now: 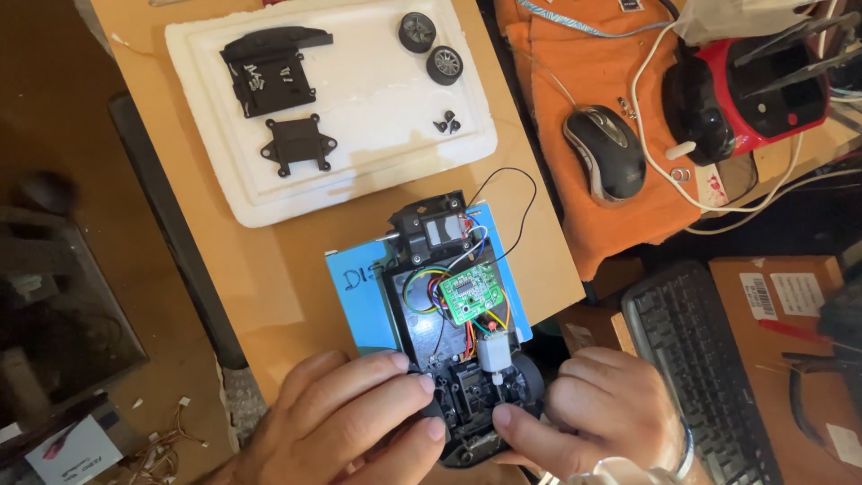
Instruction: Using tweezers to route wires and connect components inside a small electronic device chassis on a workbench.
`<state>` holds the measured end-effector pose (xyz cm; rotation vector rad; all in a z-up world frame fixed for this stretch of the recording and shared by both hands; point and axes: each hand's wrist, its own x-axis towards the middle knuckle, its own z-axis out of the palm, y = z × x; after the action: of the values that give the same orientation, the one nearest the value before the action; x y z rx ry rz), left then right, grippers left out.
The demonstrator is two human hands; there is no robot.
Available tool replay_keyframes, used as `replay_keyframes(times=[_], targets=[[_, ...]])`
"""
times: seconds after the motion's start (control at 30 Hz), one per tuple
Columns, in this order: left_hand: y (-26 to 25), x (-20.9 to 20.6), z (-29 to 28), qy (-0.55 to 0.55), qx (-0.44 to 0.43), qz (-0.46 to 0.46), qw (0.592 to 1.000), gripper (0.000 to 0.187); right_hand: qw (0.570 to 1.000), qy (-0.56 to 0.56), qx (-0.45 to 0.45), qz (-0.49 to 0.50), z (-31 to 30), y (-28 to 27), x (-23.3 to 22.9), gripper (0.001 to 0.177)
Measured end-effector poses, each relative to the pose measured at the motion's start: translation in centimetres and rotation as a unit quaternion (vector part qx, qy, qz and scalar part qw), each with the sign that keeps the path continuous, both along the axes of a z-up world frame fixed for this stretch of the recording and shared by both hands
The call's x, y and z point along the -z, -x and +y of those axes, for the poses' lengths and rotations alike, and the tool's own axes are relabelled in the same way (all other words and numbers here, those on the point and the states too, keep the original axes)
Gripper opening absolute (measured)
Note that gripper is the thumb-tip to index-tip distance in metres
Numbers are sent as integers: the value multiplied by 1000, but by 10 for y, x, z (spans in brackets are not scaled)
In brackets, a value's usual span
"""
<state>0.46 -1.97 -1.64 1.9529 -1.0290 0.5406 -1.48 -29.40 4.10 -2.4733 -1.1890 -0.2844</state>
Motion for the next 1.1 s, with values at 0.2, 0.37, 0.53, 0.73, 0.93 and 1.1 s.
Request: replay_keyframes(times=[0.2, 0.37, 0.53, 0.73, 0.93, 1.1], targets=[[-1, -3, 0, -5, 3, -22, 1000, 15, 1000, 12, -6, -7, -2, 0, 0, 20], [-2, -5, 0, -20, 1, -32, 999, 17, 1000, 12, -12, -12, -2, -1, -1, 26], [-1, -8, -1, -18, -7, -48, 999, 17, 999, 12, -27, -18, -4, -2, 0, 28], [0, -22, -7, -36, -52, -48, 997, 17, 1000, 14, -23, -16, -4, -1, 1, 27], [-4, -22, -10, -104, -41, -117, 987, 13, 999, 23, -14, -22, 0, -3, -4, 24], [5, -28, -10, -116, -46, -42, 991, 12, 999, 31, -18, -32, -4, -2, -1, 27]])
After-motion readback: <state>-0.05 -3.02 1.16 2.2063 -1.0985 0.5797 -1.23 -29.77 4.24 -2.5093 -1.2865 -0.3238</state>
